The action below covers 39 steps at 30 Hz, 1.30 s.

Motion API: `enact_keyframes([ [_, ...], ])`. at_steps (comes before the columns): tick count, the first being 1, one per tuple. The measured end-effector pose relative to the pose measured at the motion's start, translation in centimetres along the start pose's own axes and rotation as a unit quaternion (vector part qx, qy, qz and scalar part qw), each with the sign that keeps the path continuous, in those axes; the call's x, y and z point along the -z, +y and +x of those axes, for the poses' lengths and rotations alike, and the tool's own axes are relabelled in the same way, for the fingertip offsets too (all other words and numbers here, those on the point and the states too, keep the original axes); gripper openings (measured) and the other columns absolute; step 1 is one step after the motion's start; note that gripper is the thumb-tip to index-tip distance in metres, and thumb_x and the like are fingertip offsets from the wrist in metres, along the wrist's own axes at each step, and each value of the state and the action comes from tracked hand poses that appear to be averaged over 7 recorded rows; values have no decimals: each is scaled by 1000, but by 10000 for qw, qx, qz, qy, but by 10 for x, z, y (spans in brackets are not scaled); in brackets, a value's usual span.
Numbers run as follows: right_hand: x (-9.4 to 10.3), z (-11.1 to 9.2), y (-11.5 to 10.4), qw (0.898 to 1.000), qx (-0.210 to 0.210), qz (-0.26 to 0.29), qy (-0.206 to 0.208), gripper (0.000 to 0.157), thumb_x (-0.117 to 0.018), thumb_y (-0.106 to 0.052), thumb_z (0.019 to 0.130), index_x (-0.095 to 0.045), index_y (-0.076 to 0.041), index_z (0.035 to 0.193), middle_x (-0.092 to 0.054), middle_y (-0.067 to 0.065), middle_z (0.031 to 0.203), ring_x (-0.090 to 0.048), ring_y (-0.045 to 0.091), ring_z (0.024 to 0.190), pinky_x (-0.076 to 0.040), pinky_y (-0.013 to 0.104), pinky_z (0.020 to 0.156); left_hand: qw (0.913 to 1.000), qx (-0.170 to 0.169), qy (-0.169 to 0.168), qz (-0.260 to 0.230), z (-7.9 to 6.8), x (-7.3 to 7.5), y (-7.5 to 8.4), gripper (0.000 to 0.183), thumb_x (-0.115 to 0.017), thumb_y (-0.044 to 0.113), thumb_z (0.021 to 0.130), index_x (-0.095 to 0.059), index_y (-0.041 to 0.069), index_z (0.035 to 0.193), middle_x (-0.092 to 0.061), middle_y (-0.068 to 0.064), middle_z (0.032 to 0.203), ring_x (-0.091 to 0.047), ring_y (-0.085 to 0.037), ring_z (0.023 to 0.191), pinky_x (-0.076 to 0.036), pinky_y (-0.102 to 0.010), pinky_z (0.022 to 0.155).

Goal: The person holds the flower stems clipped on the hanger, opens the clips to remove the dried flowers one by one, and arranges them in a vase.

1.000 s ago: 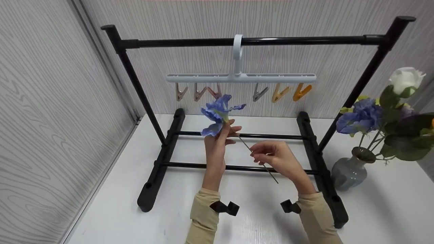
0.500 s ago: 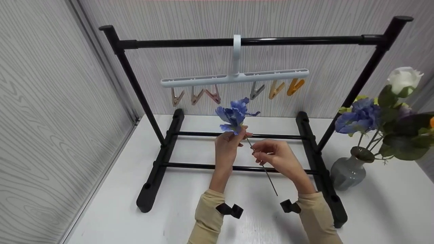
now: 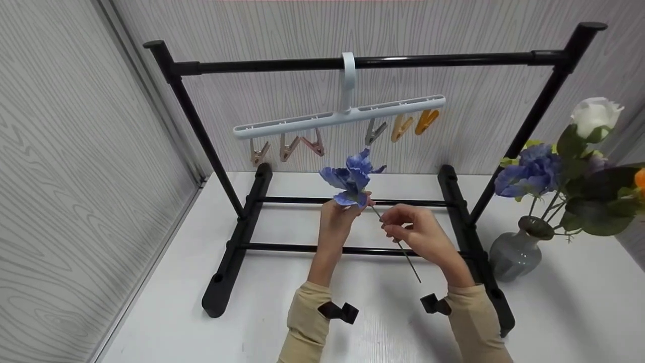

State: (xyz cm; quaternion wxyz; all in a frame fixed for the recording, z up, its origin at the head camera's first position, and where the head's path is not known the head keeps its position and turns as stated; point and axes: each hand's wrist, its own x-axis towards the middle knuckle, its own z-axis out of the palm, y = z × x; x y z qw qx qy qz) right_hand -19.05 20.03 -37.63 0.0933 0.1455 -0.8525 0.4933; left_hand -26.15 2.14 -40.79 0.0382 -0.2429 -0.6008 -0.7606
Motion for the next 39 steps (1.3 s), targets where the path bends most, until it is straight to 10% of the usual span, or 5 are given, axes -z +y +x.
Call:
enact_keyframes([
  [29,46,-20,-7,9836,118,-61,1796,10,-66,18,90,-65,11,99,-67,13,86,-67,10,73,-58,22,69,9997,121,156,-126,5,12,1,24,-59,13,107,-70,-8,104,-75,-8,92,-71,-15,91,-55,-40,84],
  [39,62,-28,-8,9532,356,1028,2822,8,-64,18,91,-60,19,97,-69,8,86,-68,14,74,-57,23,68,9998,53,171,-123,4,14,0,18,-64,11,104,-71,-6,101,-73,-4,87,-68,-16,88,-54,-44,86],
])
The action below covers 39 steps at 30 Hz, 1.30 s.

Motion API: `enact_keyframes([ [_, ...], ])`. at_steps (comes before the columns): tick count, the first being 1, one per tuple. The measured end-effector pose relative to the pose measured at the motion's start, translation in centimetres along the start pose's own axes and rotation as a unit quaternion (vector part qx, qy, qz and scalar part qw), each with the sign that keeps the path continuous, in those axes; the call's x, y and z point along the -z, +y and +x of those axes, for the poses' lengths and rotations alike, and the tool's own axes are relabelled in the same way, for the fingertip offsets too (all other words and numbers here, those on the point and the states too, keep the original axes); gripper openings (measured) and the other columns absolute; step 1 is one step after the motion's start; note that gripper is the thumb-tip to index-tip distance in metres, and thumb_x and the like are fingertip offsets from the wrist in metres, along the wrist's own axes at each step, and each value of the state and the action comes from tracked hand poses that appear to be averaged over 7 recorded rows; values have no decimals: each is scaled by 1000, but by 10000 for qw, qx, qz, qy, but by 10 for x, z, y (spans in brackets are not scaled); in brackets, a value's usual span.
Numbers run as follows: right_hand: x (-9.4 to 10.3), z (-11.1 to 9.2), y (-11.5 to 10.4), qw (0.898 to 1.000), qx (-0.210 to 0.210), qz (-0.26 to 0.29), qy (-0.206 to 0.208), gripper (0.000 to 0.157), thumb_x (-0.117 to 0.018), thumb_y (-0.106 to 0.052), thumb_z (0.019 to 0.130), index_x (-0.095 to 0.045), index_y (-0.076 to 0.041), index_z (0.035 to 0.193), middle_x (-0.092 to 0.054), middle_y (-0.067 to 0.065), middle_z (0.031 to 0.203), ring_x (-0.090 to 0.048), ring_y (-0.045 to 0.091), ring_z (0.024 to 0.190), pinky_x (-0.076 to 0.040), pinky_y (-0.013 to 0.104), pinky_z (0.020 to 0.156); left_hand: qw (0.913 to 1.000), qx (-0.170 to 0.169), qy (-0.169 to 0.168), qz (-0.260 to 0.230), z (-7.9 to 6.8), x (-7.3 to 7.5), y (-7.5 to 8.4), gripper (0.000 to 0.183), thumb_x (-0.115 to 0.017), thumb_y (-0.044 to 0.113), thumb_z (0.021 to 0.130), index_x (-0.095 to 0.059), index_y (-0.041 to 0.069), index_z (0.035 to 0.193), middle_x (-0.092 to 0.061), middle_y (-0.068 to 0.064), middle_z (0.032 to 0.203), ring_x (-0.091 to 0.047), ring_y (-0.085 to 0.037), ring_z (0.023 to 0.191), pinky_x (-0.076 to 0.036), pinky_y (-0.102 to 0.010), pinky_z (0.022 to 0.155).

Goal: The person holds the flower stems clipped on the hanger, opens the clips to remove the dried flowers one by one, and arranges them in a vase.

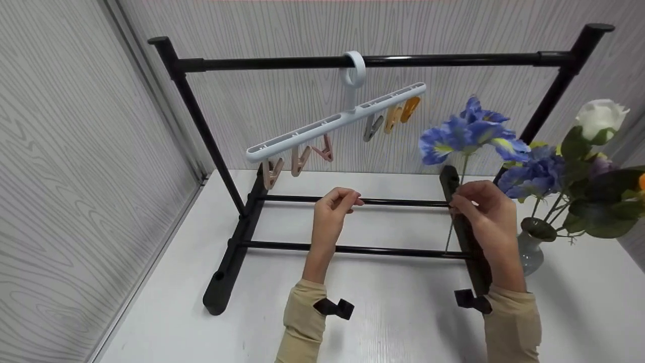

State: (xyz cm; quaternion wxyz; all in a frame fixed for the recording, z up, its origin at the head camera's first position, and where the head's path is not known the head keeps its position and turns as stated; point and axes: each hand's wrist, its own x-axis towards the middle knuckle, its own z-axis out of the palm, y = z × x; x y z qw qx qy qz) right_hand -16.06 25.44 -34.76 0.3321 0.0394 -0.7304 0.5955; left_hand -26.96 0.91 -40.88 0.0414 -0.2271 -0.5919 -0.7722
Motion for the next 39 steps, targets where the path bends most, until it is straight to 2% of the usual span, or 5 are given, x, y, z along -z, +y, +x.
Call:
enact_keyframes([
  [9,21,5,1,9824,390,1571,934,7,-62,24,89,-63,20,95,-68,16,86,-69,22,70,-59,28,68,10000,23,-59,-52,0,1,-1,19,-64,10,103,-69,-8,102,-73,-4,88,-67,-20,89,-52,-32,83],
  [21,40,2,-1,9737,467,1495,1655,12,-68,18,89,-65,24,99,-71,18,86,-68,24,70,-58,28,71,9999,137,-67,10,0,3,-4,21,-64,11,103,-68,-10,103,-72,-3,88,-67,-23,90,-52,-36,85],
  [28,56,1,3,9846,339,605,1603,11,-69,17,89,-69,21,100,-75,8,80,-71,16,70,-48,17,51,9997,226,-52,49,-3,5,1,16,-64,9,103,-69,-5,101,-72,-2,87,-66,-15,86,-53,-37,84],
  [33,67,1,6,9838,613,742,1511,10,-64,23,89,-64,26,98,-75,11,84,-70,17,71,-54,19,64,9994,330,-15,133,-6,5,6,17,-63,10,104,-69,-6,101,-72,-2,87,-66,-16,86,-53,-39,85],
  [39,69,1,5,9752,459,-953,1945,12,-65,13,95,-66,20,104,-72,-2,89,-68,9,73,-53,21,74,9985,499,56,219,-10,5,11,17,-63,10,104,-69,-6,102,-72,-2,88,-68,-26,90,-52,-35,83],
])
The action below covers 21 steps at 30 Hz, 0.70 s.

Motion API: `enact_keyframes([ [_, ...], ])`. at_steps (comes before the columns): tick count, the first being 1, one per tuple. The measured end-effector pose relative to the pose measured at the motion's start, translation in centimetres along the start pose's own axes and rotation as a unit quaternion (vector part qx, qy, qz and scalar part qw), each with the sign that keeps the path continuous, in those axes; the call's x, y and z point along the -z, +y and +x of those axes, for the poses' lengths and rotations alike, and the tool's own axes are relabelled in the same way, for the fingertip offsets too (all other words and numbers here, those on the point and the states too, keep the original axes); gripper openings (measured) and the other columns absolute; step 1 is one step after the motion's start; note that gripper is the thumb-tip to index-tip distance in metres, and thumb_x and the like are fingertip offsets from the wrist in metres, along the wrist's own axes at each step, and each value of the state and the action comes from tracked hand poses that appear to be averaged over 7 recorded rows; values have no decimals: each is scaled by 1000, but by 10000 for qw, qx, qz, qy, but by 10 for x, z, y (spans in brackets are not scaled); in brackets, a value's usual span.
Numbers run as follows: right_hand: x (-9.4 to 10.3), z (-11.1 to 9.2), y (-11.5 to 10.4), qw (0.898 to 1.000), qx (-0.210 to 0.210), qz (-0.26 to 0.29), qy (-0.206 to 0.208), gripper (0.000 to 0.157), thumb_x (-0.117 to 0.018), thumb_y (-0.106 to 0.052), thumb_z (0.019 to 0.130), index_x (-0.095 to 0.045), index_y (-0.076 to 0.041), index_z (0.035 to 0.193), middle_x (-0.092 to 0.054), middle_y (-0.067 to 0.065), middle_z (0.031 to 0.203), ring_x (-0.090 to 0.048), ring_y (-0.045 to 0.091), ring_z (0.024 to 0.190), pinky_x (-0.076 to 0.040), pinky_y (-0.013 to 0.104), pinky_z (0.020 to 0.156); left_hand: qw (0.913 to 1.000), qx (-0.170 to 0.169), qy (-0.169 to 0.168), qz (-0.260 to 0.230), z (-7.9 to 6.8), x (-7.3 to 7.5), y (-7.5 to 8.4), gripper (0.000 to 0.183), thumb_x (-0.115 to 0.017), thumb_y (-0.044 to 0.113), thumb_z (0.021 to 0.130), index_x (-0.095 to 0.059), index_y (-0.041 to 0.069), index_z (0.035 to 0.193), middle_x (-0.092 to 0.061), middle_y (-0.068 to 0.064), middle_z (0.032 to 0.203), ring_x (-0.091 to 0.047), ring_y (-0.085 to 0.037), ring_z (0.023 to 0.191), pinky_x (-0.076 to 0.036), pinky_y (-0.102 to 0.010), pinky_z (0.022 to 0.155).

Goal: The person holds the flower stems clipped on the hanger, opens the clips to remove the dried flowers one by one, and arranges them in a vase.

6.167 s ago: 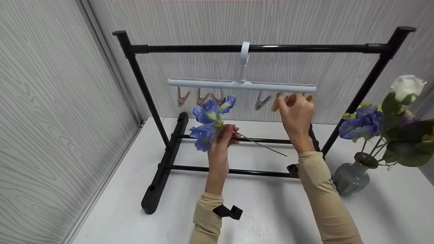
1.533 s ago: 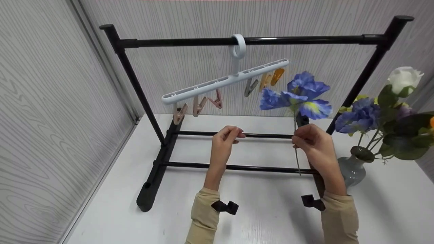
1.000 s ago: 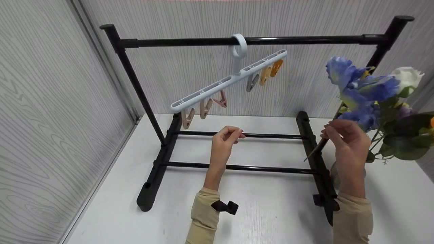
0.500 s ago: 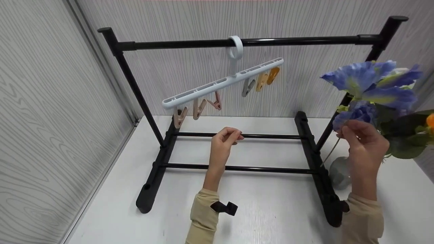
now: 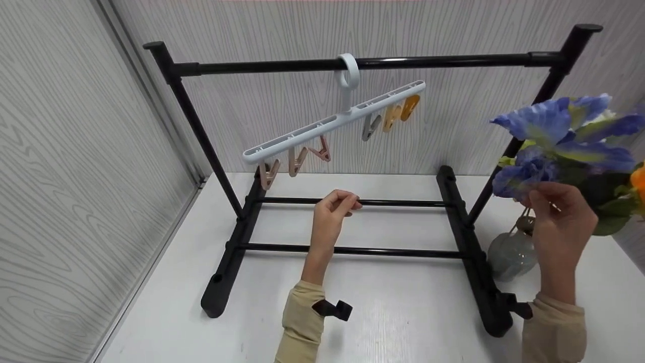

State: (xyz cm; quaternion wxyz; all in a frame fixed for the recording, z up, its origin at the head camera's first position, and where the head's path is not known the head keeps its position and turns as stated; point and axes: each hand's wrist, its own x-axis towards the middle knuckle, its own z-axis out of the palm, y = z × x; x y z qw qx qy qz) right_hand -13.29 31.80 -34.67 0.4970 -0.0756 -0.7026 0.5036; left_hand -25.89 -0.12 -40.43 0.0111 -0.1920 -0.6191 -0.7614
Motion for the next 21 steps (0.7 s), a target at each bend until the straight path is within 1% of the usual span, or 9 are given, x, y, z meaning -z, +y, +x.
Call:
enact_keyframes([
  [2,-1,1,1,9989,238,-372,162,13,-65,11,95,-66,20,105,-70,-7,90,-67,6,74,-53,20,74,10000,-30,10,6,0,-1,-1,18,-63,10,104,-69,-7,102,-72,-2,88,-68,-26,90,-53,-37,84],
  [5,-1,3,4,9963,554,-475,445,11,-64,11,96,-68,18,104,-68,-9,91,-66,4,76,-52,18,75,9999,-95,39,47,-1,-2,-1,19,-63,10,104,-68,-8,103,-72,-2,88,-68,-21,89,-53,-42,85],
  [7,0,6,7,9940,823,-359,631,10,-63,12,96,-67,20,102,-67,-9,90,-66,4,76,-52,17,75,9999,-125,46,68,-2,-2,-1,19,-63,10,104,-68,-9,104,-72,-2,88,-68,-21,89,-53,-44,85],
  [10,2,9,10,9909,944,-76,957,9,-61,11,98,-66,18,102,-66,-7,90,-66,6,75,-53,19,77,9998,-143,68,94,-2,-3,-1,18,-63,10,104,-69,-7,103,-72,-2,88,-68,-30,92,-53,-41,84],
  [12,4,12,12,9884,846,324,1219,10,-59,10,99,-66,17,102,-67,-2,90,-67,11,75,-54,23,78,9998,-150,72,102,-2,-4,-1,17,-63,10,104,-69,-6,102,-72,-3,88,-68,-37,94,-53,-38,83],
  [14,6,13,12,9844,690,596,1505,10,-58,9,100,-66,13,103,-66,3,92,-67,15,76,-55,25,80,9998,-149,74,109,-3,-5,-1,17,-63,11,104,-69,-5,102,-72,-3,88,-67,-42,96,-53,-37,83],
  [17,7,15,13,9773,520,879,1855,10,-55,9,101,-65,9,103,-64,8,95,-67,19,79,-56,28,83,9998,-136,87,127,-3,-6,-1,17,-63,11,104,-69,-5,102,-72,-3,88,-67,-40,96,-52,-36,83],
  [19,6,16,13,9737,422,868,2066,9,-55,7,102,-64,6,103,-63,8,95,-66,20,81,-56,29,85,9998,-127,104,144,-4,-6,-1,17,-63,11,104,-69,-5,102,-72,-3,88,-67,-38,95,-53,-38,84],
  [21,5,17,13,9662,299,1128,2298,8,-56,8,101,-63,5,102,-62,9,93,-66,22,81,-56,30,85,9997,-113,117,158,-4,-7,-2,18,-63,10,104,-69,-7,103,-72,-3,88,-67,-37,94,-53,-42,85],
])
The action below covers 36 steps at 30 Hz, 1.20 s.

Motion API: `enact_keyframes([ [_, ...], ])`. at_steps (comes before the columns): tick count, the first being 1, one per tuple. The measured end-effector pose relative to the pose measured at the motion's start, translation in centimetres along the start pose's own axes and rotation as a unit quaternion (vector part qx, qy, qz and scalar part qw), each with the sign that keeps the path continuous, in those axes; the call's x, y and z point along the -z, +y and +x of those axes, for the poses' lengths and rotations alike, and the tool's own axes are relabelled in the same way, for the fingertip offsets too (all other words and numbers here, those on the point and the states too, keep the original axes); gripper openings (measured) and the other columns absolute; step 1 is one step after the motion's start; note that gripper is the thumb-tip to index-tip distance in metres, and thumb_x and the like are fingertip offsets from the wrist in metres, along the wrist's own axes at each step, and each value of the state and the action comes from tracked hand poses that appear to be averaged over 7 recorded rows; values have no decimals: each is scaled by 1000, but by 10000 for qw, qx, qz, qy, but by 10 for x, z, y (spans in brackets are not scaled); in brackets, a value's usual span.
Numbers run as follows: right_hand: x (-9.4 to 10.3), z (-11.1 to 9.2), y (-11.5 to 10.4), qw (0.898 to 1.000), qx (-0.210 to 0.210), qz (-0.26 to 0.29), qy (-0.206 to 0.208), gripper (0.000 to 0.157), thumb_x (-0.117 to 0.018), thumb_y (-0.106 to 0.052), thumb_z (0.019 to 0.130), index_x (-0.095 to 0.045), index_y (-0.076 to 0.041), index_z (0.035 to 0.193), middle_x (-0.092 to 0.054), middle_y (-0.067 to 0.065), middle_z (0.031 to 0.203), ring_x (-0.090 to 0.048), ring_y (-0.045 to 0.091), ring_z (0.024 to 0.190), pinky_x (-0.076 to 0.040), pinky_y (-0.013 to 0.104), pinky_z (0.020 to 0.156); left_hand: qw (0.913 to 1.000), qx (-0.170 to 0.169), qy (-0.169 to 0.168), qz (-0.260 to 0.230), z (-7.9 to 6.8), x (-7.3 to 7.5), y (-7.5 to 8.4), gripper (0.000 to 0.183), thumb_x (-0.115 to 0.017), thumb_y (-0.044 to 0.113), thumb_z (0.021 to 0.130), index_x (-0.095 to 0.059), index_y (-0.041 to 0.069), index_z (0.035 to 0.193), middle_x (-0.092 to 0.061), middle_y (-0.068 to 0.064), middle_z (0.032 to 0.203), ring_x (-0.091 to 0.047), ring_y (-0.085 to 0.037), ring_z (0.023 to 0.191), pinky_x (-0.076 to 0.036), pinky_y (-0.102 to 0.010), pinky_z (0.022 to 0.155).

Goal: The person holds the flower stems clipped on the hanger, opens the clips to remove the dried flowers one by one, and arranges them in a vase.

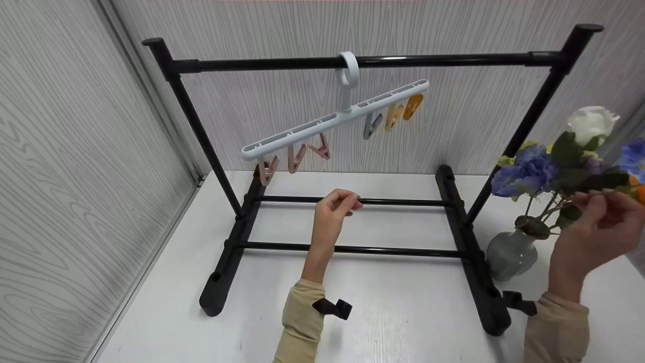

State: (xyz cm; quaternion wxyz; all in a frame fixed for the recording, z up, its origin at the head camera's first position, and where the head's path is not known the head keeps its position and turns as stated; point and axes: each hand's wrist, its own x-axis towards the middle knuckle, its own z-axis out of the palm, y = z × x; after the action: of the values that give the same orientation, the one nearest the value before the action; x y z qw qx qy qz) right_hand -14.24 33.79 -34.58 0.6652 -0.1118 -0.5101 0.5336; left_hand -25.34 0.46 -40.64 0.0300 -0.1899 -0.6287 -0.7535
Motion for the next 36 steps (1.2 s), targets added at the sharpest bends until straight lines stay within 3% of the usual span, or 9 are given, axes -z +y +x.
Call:
enact_keyframes([
  [3,-1,1,-2,9985,-146,351,388,6,-58,9,100,-63,6,100,-62,12,92,-65,24,81,-56,31,86,10000,23,-21,-6,0,0,-1,21,-63,10,104,-68,-10,104,-71,-2,88,-67,-38,94,-52,-45,86],
  [8,-1,8,-3,9934,-387,751,771,6,-59,9,100,-61,4,100,-61,15,94,-64,26,84,-55,33,88,10000,50,-7,-52,1,-2,-3,25,-62,10,104,-65,-14,107,-71,0,87,-68,-29,92,-52,-37,83],
  [12,1,14,4,9962,-378,486,616,7,-59,7,100,-61,0,99,-61,12,94,-64,24,84,-55,32,88,10000,-2,56,-75,3,-6,-6,25,-63,10,104,-66,-14,107,-72,0,87,-68,-24,90,-52,-33,81],
  [17,2,19,16,9988,-380,-58,295,10,-59,7,100,-63,-2,96,-61,9,90,-64,18,78,-55,28,82,9998,-62,146,-98,5,-10,-10,22,-64,11,104,-68,-10,104,-72,-1,86,-68,-23,89,-53,-37,82],
  [22,3,24,23,9963,-622,-423,425,10,-59,3,101,-62,-6,97,-60,8,92,-64,16,77,-55,27,81,9996,-155,196,-140,6,-13,-13,18,-64,11,104,-69,-6,102,-72,-2,87,-67,-40,94,-53,-43,83],
  [26,4,26,20,9930,-842,-635,524,7,-60,0,102,-63,-6,98,-60,8,93,-65,15,78,-56,26,81,9996,-143,201,-116,5,-12,-11,21,-63,10,103,-67,-10,103,-72,-1,86,-65,-48,96,-53,-33,80],
  [29,6,26,19,9923,-880,-763,422,9,-61,0,101,-65,-4,94,-62,7,89,-65,14,76,-56,24,79,9997,-116,202,-102,5,-12,-9,24,-64,10,103,-66,-14,105,-72,-1,86,-68,-38,92,-52,-30,79],
  [33,12,29,21,9913,-1166,-582,183,17,-64,6,97,-67,-5,84,-64,8,83,-67,13,70,-57,20,70,9998,-87,204,-24,3,-11,-8,21,-63,11,104,-67,-10,104,-72,-1,87,-68,-22,88,-52,-35,81],
  [36,17,32,23,9854,-1624,-493,-131,21,-65,8,95,-67,-7,79,-65,7,79,-68,11,64,-57,18,65,9998,-49,215,4,2,-10,-6,18,-63,11,104,-69,-6,103,-72,-1,87,-68,-24,89,-52,-35,82],
])
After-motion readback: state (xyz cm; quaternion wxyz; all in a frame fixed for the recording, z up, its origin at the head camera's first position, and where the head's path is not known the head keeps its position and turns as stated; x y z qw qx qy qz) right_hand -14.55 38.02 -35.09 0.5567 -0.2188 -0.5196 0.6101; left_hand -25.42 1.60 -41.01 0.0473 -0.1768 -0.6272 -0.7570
